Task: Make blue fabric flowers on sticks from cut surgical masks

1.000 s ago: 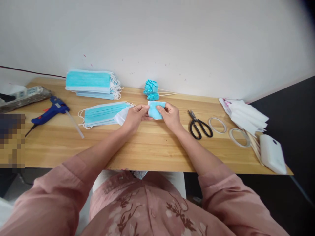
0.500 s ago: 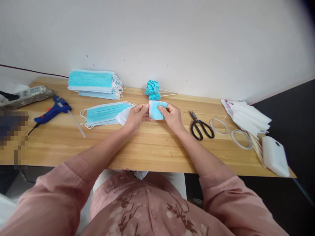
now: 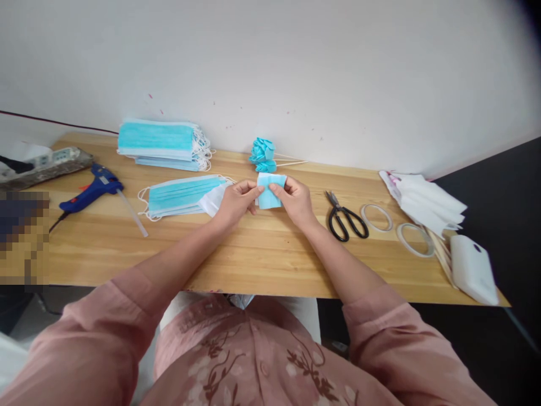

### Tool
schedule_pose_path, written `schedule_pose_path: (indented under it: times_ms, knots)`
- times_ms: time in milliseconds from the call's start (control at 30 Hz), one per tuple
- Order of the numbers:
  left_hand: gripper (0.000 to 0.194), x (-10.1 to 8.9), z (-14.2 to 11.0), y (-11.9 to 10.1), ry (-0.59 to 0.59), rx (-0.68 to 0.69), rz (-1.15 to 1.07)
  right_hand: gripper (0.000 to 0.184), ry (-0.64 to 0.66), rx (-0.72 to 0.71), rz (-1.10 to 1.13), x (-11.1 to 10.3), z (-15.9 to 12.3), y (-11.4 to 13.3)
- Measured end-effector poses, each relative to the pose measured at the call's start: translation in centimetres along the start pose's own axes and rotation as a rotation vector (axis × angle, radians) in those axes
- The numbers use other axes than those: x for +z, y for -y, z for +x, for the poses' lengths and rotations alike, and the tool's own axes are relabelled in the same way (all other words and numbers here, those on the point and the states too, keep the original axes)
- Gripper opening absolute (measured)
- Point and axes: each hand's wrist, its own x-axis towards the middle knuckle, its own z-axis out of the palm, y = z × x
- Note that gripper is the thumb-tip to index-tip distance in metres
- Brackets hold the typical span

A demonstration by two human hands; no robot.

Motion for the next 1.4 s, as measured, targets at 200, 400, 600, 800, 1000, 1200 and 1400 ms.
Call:
schedule_pose_path:
  times_ms: [200,400,600,800,1000,1200,1400]
  knots:
    - [0.037,0.1,-0.4,-0.3,0.037,0.020,0.147,0.042,0.039,-0.157,-0.164,-1.4,0.1,1.9]
    - [0.031,0.3,-0.9,-0.3,0.131,0.037,0.284,0.022,0.117,-0.188,-0.324,-1.6,-0.2,3.1]
    - [0.032,0.2,-0.7,-0.4,0.150,0.022,0.250,0.025,0.090,-0.170,-0.268,-1.3,-0.2,2.6]
    - [0.034,0.2,-0.6,-0.3,0.170,-0.037,0.205,0.032,0.028,-0.170,-0.337,-1.7,0.1,2.3]
    - [0.031,0.2,-0.7,-0.2,0.144,-0.031,0.242,0.030,0.100,-0.117,-0.264,-2.0,0.4,1.8]
    - [0.020,-2.1,1.0,-6.5,-0.012,0.252,0.361,0.033,-0.023,-0.116,-0.335,-3.1,1.3,1.0]
    - [0.008,-6.5,-0.2,-10.5,0.088,0.368,0.903,0.043,-0.045,-0.154,-0.350,-3.6,1.7,0.8]
